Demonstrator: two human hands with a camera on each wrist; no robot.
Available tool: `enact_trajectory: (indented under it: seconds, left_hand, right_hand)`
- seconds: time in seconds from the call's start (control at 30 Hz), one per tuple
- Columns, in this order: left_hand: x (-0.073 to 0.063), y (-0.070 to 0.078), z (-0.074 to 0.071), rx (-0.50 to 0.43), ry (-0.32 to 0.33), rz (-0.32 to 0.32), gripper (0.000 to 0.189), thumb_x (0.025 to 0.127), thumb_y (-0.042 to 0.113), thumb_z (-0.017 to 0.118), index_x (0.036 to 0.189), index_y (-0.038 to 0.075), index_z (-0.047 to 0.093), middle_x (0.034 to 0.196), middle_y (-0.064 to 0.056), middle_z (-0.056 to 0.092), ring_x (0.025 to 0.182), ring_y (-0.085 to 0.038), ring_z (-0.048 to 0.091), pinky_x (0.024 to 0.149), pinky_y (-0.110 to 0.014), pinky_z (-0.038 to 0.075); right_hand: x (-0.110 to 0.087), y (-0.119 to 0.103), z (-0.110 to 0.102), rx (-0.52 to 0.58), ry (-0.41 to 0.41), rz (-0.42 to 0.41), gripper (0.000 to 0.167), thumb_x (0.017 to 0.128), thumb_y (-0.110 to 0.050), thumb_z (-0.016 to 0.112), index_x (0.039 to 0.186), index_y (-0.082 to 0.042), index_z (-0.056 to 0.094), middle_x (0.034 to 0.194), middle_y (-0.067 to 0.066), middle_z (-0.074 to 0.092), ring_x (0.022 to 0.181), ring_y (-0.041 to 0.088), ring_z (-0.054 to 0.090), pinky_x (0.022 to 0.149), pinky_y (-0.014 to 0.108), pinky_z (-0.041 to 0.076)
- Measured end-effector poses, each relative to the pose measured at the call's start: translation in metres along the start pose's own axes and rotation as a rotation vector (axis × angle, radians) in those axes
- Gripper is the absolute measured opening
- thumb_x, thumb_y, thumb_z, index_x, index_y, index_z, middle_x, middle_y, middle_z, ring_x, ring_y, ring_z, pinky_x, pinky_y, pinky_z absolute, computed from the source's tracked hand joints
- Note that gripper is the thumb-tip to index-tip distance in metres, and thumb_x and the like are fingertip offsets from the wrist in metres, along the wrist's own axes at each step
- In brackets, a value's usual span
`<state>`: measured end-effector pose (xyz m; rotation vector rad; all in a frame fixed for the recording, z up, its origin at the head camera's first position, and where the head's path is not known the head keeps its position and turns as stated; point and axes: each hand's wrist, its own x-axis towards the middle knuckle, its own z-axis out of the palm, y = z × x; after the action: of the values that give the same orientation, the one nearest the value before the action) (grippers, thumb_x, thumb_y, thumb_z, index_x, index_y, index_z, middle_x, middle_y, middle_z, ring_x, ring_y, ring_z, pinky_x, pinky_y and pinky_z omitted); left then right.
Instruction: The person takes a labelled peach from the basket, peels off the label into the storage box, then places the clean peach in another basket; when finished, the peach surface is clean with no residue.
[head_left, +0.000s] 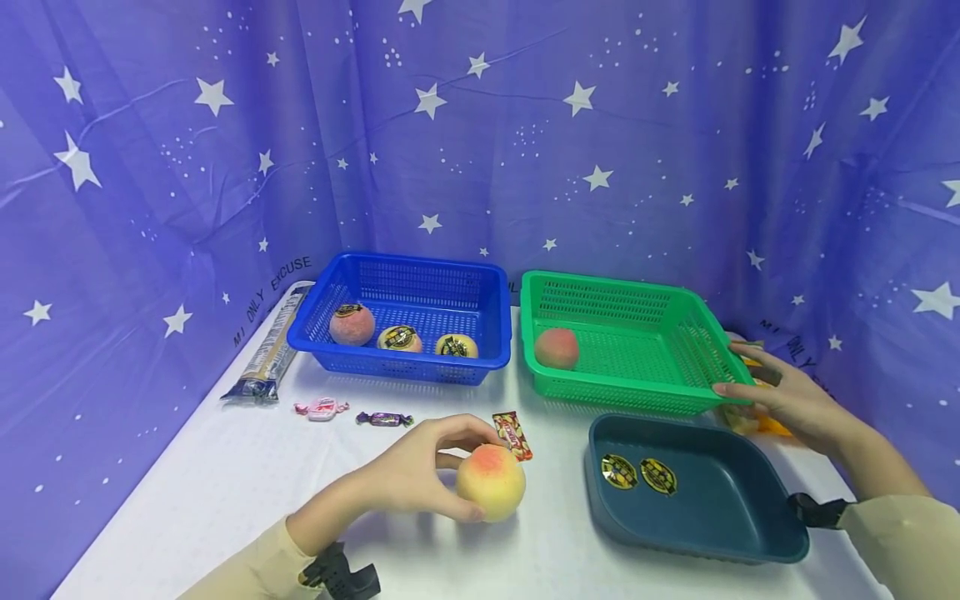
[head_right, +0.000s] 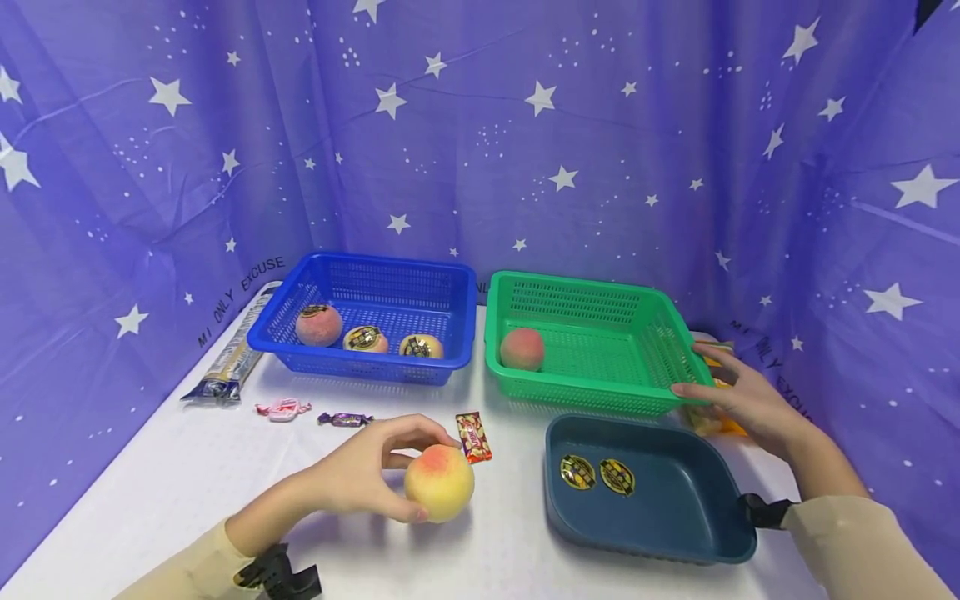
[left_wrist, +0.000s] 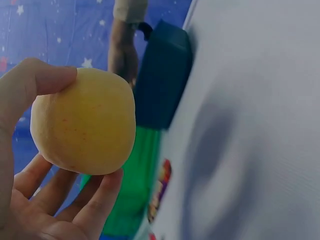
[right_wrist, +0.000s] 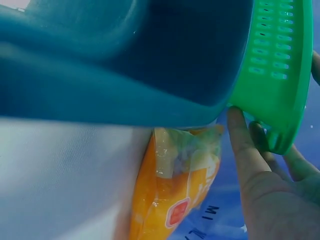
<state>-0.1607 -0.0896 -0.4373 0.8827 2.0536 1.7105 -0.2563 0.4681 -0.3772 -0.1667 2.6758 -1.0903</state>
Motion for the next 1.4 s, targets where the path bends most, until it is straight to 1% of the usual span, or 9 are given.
enact_trajectory:
  seconds: [0.07,0.13,0.3,0.53,0.8,1.07,1.2,1.3,1.4]
  left_hand:
    - [0.008,0.008,0.003,-0.002,-0.016,0.032,0.077,0.075,0.011,0.1,0.143,0.025,0.068,0.141,0.007,0.072,0.134,-0.016,0.068,0.112,-0.032,0.062]
    - [0.017,0.017,0.005,0.01,-0.025,0.067,0.077,0.075,0.011,0.1,0.143,0.025,0.068,0.141,0.007,0.072,0.134,-0.014,0.067,0.112,-0.031,0.061]
    - [0.047,0.043,0.009,0.041,-0.039,0.147,0.077,0.075,0.009,0.1,0.143,0.025,0.069,0.139,0.006,0.072,0.131,-0.01,0.069,0.111,-0.031,0.062]
    - [0.104,0.067,0.0,0.11,-0.079,0.144,0.072,0.078,0.012,0.099,0.143,0.023,0.069,0.139,0.005,0.072,0.125,-0.008,0.07,0.105,-0.032,0.064]
    - [0.165,0.076,-0.012,0.147,-0.049,0.032,0.065,0.081,0.021,0.099,0.14,0.025,0.072,0.138,0.008,0.074,0.119,-0.01,0.072,0.099,-0.029,0.064]
    - [0.206,0.075,-0.023,0.146,-0.072,-0.03,0.061,0.082,0.024,0.098,0.138,0.028,0.074,0.134,0.012,0.076,0.12,-0.012,0.072,0.098,-0.036,0.062]
    - [0.222,0.076,-0.023,0.145,-0.08,-0.069,0.059,0.083,0.026,0.096,0.138,0.027,0.074,0.131,0.013,0.077,0.128,-0.013,0.066,0.109,-0.039,0.053]
    - [0.233,0.075,-0.021,0.156,-0.079,-0.111,0.059,0.083,0.028,0.096,0.138,0.027,0.073,0.13,0.014,0.078,0.127,-0.011,0.064,0.117,-0.043,0.048]
    - [0.245,0.071,-0.015,0.167,-0.074,-0.149,0.06,0.083,0.029,0.096,0.138,0.028,0.073,0.13,0.013,0.078,0.125,-0.009,0.065,0.119,-0.043,0.049]
  right_hand:
    - [0.0,0.0,0.0,0.003,0.002,0.002,0.102,0.111,-0.036,0.069,0.179,-0.012,-0.003,0.177,0.045,0.011,0.122,0.003,0.063,0.091,0.036,0.066]
    - [0.0,0.0,0.0,-0.003,0.004,0.004,0.102,0.111,-0.037,0.069,0.179,-0.012,-0.003,0.176,0.045,0.012,0.122,0.002,0.062,0.091,0.036,0.065]
    - [-0.001,0.0,0.001,-0.014,0.006,0.003,0.103,0.111,-0.038,0.069,0.179,-0.012,-0.004,0.176,0.046,0.011,0.146,0.052,0.048,0.09,0.036,0.065]
    - [0.002,0.003,0.0,0.044,-0.003,0.017,0.104,0.111,-0.036,0.07,0.179,-0.014,-0.005,0.177,0.045,0.008,0.111,-0.017,0.053,0.092,0.035,0.066]
    - [0.005,0.004,0.0,0.083,0.006,0.024,0.105,0.111,-0.034,0.07,0.179,-0.013,-0.006,0.177,0.045,0.011,0.106,-0.019,0.056,0.091,0.034,0.067]
    - [0.003,0.004,0.004,0.111,0.013,0.026,0.104,0.11,-0.032,0.071,0.179,-0.011,-0.005,0.176,0.043,0.015,0.108,-0.011,0.063,0.092,0.036,0.067]
    - [0.002,0.002,0.002,0.085,0.008,0.034,0.105,0.111,-0.035,0.07,0.179,-0.012,-0.006,0.178,0.043,0.008,0.14,0.033,0.061,0.095,0.04,0.066]
    - [0.001,0.0,0.0,0.078,0.004,0.036,0.105,0.11,-0.036,0.07,0.179,-0.015,-0.006,0.179,0.042,0.002,0.157,0.065,0.029,0.099,0.044,0.064]
    - [0.0,0.001,0.0,0.094,0.008,0.037,0.105,0.11,-0.035,0.07,0.179,-0.015,-0.006,0.179,0.043,0.003,0.15,0.049,0.052,0.098,0.044,0.065]
